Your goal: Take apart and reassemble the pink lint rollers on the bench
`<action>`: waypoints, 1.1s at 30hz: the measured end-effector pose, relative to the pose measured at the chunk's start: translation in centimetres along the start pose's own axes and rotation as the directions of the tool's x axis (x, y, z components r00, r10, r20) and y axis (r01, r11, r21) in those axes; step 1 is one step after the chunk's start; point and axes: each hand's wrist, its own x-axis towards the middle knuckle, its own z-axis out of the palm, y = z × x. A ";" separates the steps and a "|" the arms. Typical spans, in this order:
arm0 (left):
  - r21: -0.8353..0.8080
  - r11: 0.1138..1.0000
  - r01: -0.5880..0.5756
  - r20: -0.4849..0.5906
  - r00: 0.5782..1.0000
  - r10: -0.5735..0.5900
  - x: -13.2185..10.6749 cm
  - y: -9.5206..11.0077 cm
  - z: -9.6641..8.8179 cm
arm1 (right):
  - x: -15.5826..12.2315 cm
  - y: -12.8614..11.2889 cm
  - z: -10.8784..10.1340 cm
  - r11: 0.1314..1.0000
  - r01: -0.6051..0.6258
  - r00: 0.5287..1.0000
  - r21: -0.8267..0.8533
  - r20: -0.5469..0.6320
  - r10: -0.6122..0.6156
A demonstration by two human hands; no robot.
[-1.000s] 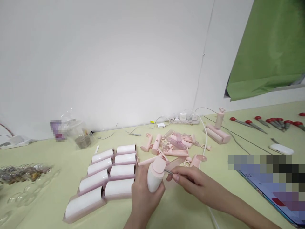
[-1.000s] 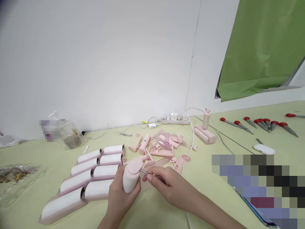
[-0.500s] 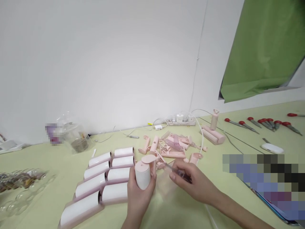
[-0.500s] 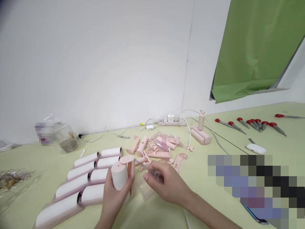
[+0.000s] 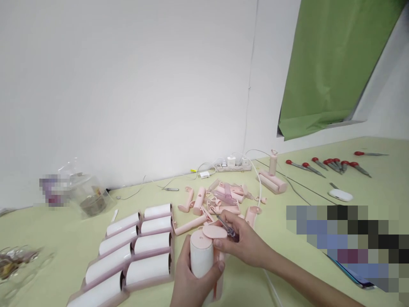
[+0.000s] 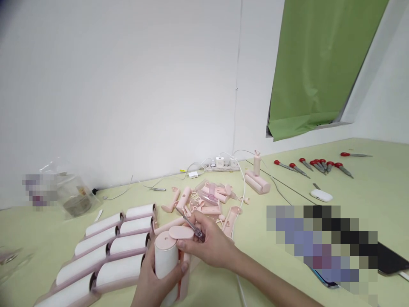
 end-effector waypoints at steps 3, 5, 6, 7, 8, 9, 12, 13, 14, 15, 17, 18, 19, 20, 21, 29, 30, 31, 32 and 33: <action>-0.061 0.998 0.017 0.036 0.999 -0.015 -0.3 0.2 0.0 | 0.1 0.4 -0.2 0.998 0.026 0.998 0.065 0.064 -0.030; -0.061 0.998 0.025 0.031 0.999 -0.024 -0.5 0.2 0.0 | 0.1 0.6 -0.3 0.991 0.061 0.991 0.117 0.115 -0.074; -0.052 0.998 0.030 0.033 0.999 -0.028 -0.5 0.1 -0.1 | 0.1 0.7 -0.4 0.989 0.080 0.987 0.127 0.130 -0.096; -0.047 0.998 0.035 0.042 0.999 -0.033 -0.6 -0.1 -0.1 | 0.1 0.7 -0.5 0.987 0.103 0.983 0.125 0.136 -0.120; -0.049 0.998 0.038 0.058 0.998 -0.035 -0.7 -0.2 -0.1 | 0.1 0.6 -0.5 0.985 0.124 0.980 0.116 0.143 -0.140; -0.064 0.997 0.035 0.077 0.997 -0.030 -0.7 -0.4 -0.1 | 0.1 0.5 -0.5 0.985 0.140 0.976 0.105 0.152 -0.155; -0.137 0.990 0.017 0.147 0.989 0.003 -0.8 -0.9 0.0 | 0.0 0.1 -0.5 0.984 0.165 0.966 0.072 0.190 -0.176; -0.157 0.988 0.010 0.162 0.987 0.016 -0.8 -1.0 0.1 | -0.1 0.0 -0.5 0.984 0.167 0.963 0.064 0.205 -0.176; -0.172 0.985 0.002 0.168 0.985 0.027 -0.7 -1.1 0.1 | -0.2 -0.2 -0.5 0.984 0.169 0.960 0.056 0.218 -0.178; -0.182 0.983 -0.001 0.163 0.986 0.032 -0.6 -1.2 0.0 | -0.2 -0.3 -0.5 0.984 0.169 0.959 0.047 0.222 -0.176; -0.214 0.977 0.014 0.120 0.993 0.012 0.0 -1.1 -0.5 | -0.3 -0.5 -0.8 0.987 0.157 0.967 0.025 0.200 -0.159; -0.234 0.972 0.029 0.082 0.997 -0.010 0.4 -1.0 -0.9 | -0.2 -0.6 -1.1 0.989 0.144 0.976 0.016 0.160 -0.145; -0.253 0.967 0.042 0.030 0.999 -0.036 0.9 -0.8 -1.4 | 0.0 -0.7 -1.5 0.993 0.118 0.988 0.011 0.099 -0.119; -0.273 0.961 0.050 -0.031 0.998 -0.061 1.3 -0.6 -1.8 | 0.3 -0.8 -2.0 0.997 0.082 0.996 0.014 0.020 -0.082; -0.288 0.956 0.054 -0.094 0.992 -0.084 1.7 -0.4 -2.2 | 0.6 -0.8 -2.6 0.999 0.045 0.996 0.023 -0.074 -0.044; -0.202 0.979 0.034 -0.158 0.985 -0.067 2.0 -1.5 -1.7 | 4.4 2.3 -5.3 0.989 -0.146 0.881 -0.023 -0.458 0.119; -0.185 0.983 0.023 -0.138 0.989 -0.049 1.9 -1.7 -1.7 | 4.6 2.9 -5.4 0.987 -0.160 0.879 -0.033 -0.460 0.127; -0.165 0.986 0.015 -0.126 0.991 -0.036 1.9 -1.8 -1.7 | 4.7 3.5 -5.4 0.984 -0.172 0.875 -0.045 -0.466 0.131; -0.139 0.990 0.008 -0.120 0.992 -0.025 1.9 -1.9 -1.7 | 4.7 4.0 -5.5 0.982 -0.181 0.870 -0.060 -0.475 0.132; -0.106 0.994 0.003 -0.118 0.993 -0.016 1.8 -2.0 -1.7 | 4.7 4.3 -5.7 0.979 -0.186 0.866 -0.078 -0.483 0.127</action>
